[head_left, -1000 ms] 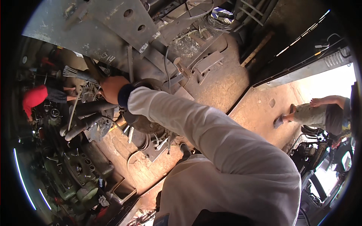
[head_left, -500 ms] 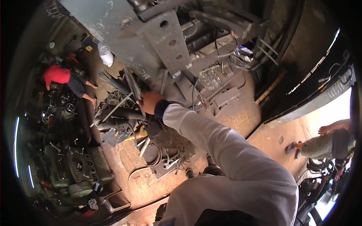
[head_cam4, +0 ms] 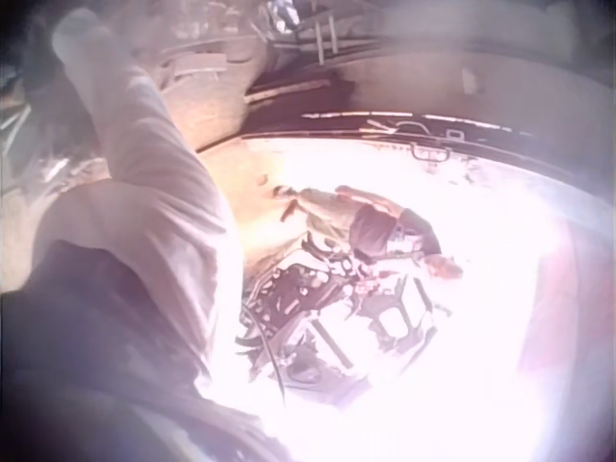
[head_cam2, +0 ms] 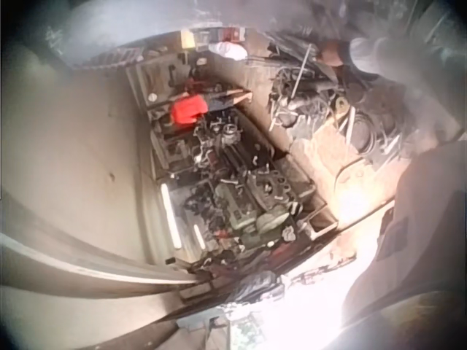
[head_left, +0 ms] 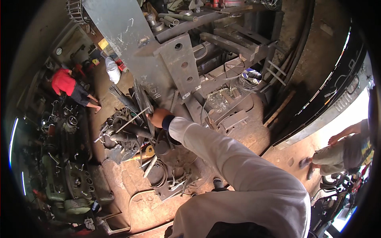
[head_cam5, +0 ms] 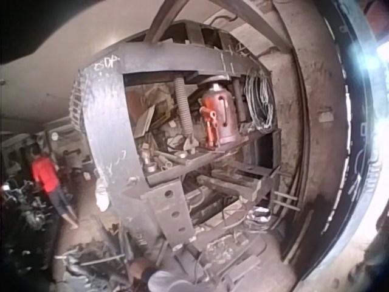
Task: The person uses a hammer and chisel to chip away at a metal assembly, then switches to an angle grinder to cut and smooth the metal, creating sparks. They continue to use the hammer and chisel to remove debris and inspect the work area.
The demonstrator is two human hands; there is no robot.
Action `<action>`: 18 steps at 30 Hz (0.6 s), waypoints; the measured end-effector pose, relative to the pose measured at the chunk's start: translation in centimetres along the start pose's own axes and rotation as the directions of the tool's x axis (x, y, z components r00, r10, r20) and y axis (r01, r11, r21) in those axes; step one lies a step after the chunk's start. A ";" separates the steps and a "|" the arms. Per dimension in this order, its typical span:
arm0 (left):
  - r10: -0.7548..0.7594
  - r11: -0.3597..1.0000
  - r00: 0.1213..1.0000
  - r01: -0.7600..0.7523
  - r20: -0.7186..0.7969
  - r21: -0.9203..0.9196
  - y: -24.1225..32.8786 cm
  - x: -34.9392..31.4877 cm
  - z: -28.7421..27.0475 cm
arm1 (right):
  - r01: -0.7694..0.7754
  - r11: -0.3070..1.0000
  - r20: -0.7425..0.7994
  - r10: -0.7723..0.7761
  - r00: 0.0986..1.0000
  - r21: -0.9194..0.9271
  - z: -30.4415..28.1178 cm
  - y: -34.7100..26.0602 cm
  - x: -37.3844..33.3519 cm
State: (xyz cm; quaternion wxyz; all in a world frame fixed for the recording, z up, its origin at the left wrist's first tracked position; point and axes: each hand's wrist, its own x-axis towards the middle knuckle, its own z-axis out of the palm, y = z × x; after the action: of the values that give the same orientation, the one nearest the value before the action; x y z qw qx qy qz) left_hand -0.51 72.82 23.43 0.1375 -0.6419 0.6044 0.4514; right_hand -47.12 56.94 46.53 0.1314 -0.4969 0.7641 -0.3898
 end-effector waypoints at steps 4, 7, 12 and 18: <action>0.014 1.000 1.000 -0.014 -0.002 -0.004 -0.9 -0.5 -0.2 | 0.102 0.995 -0.068 -0.101 0.993 0.013 2.0 2.3 1.8; 0.020 0.999 1.000 -0.020 -0.010 -0.026 -4.4 -2.2 -0.3 | 0.164 0.984 -0.114 -0.156 0.981 0.068 1.1 1.6 2.4; -0.050 0.997 0.998 0.049 -0.029 -0.052 -12.0 -10.2 -0.6 | 0.325 0.938 -0.026 -0.330 0.944 -0.124 -0.3 1.6 5.1; -0.102 0.993 0.990 0.097 -0.095 -0.060 -12.1 -12.6 0.8 | 0.677 0.408 0.018 -0.849 0.527 -0.613 -6.9 1.3 8.2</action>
State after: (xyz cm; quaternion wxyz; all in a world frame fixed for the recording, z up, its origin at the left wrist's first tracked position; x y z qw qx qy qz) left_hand 11.81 84.40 27.89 0.1122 -0.6961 0.5649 0.4285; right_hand -55.94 53.32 51.66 -0.3290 -0.7427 0.5325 -0.2377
